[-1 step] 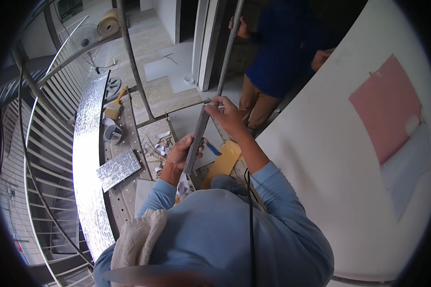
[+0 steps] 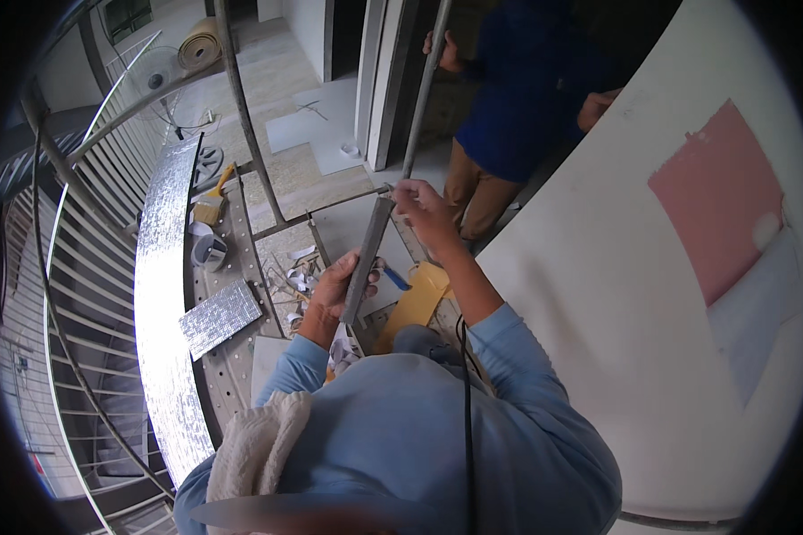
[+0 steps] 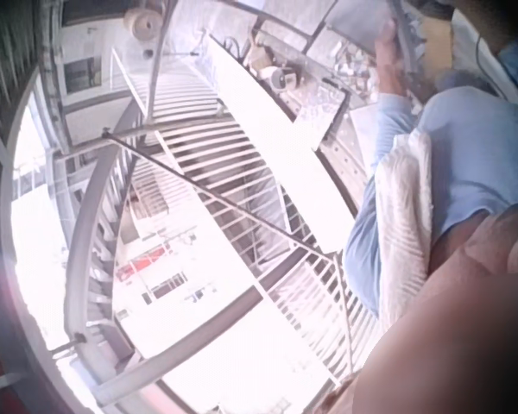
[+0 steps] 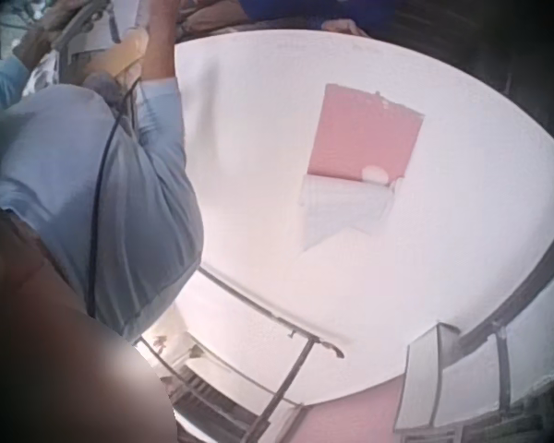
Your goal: The person cuts strips of reflective insulation material using a utility knife and a straightedge, then fits the strips into ceiling gaps. They repeat the process for multiple sections, aligning and trimming the material to fit the ceiling cavity.
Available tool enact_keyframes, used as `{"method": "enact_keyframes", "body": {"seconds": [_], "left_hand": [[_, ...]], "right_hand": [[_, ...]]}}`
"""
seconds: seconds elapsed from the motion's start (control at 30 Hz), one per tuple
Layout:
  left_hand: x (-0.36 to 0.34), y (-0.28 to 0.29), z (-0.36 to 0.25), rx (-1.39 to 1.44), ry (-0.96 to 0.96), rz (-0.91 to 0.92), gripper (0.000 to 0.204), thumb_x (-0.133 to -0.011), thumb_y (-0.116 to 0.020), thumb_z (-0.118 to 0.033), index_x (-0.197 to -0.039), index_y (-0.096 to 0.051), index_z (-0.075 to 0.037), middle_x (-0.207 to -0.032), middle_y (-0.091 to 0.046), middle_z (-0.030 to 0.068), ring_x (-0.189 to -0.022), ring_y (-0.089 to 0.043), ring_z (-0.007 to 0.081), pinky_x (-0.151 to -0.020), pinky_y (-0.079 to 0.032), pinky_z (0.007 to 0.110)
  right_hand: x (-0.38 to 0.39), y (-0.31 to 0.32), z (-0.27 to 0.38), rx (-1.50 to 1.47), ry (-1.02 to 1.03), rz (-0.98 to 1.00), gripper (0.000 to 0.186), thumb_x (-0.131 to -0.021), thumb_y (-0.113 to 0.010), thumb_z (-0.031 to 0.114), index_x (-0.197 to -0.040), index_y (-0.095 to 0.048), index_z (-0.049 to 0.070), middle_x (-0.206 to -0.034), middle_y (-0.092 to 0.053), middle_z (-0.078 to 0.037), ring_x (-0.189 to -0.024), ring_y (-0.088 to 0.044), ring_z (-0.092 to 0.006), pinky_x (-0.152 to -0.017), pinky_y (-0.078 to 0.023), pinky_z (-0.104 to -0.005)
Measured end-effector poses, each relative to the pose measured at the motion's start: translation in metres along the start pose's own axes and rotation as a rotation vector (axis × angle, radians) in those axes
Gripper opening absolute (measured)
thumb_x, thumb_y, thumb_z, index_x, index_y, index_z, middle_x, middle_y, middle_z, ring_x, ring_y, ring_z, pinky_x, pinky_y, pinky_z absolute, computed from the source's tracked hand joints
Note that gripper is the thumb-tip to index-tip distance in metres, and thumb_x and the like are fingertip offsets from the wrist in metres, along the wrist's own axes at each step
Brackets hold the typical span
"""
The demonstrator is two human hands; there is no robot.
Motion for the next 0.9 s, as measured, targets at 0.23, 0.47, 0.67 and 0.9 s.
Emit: {"method": "enact_keyframes", "body": {"seconds": [0.23,0.47,0.67,0.9], "left_hand": [[-0.002,-0.009,0.007,0.058,0.099,0.048,0.053,-0.101,-0.065,-0.034,-0.141,-0.051,-0.002,-0.118,-0.067,0.0118,-0.093,-0.066,0.0153,-0.069,-0.059,0.03],[-0.012,-0.003,0.01,0.097,0.15,-0.019,0.051,-0.105,-0.059,-0.032,-0.144,-0.049,-0.003,-0.117,-0.066,0.0107,-0.092,-0.065,0.015,-0.07,-0.058,0.029],[-0.012,0.006,0.007,0.144,0.153,-0.07,0.056,-0.105,-0.059,-0.032,-0.15,-0.044,-0.003,-0.12,-0.064,0.0122,-0.087,-0.062,0.0148,-0.067,-0.055,0.026],[-0.012,0.006,0.008,0.273,0.244,0.063,0.045,-0.103,-0.061,-0.028,-0.144,-0.049,-0.012,-0.153,-0.045,0.0248,-0.089,-0.059,0.0216,-0.071,-0.055,0.033]], "right_hand": [[0.021,0.014,-0.018,0.092,-0.02,0.0,0.064,-0.091,-0.078,0.038,-0.137,-0.052,0.004,-0.12,-0.063,-0.01,-0.09,-0.063,-0.0156,-0.079,-0.053,-0.0315],[0.03,0.008,-0.026,0.241,-0.035,-0.076,0.076,-0.088,-0.079,0.049,-0.141,-0.05,0.003,-0.125,-0.062,-0.012,-0.091,-0.064,-0.0161,-0.077,-0.052,-0.0317],[0.036,0.03,-0.028,-0.263,-0.286,-0.268,0.055,-0.098,-0.065,0.053,-0.124,-0.062,0.005,-0.108,-0.067,-0.005,-0.084,-0.064,-0.0125,-0.073,-0.049,-0.0281],[0.052,0.135,-0.01,0.142,0.136,-0.744,0.023,-0.098,-0.068,0.023,-0.102,-0.068,0.0,-0.086,-0.07,-0.005,-0.074,-0.065,-0.0122,-0.072,-0.052,-0.0248]]}}
Point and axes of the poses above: each hand's wrist, its own x-axis away from the middle knuckle, its own y-axis out of the back of the hand, z = x × y, the point moved 1 cm from there along -x, towards the middle knuckle
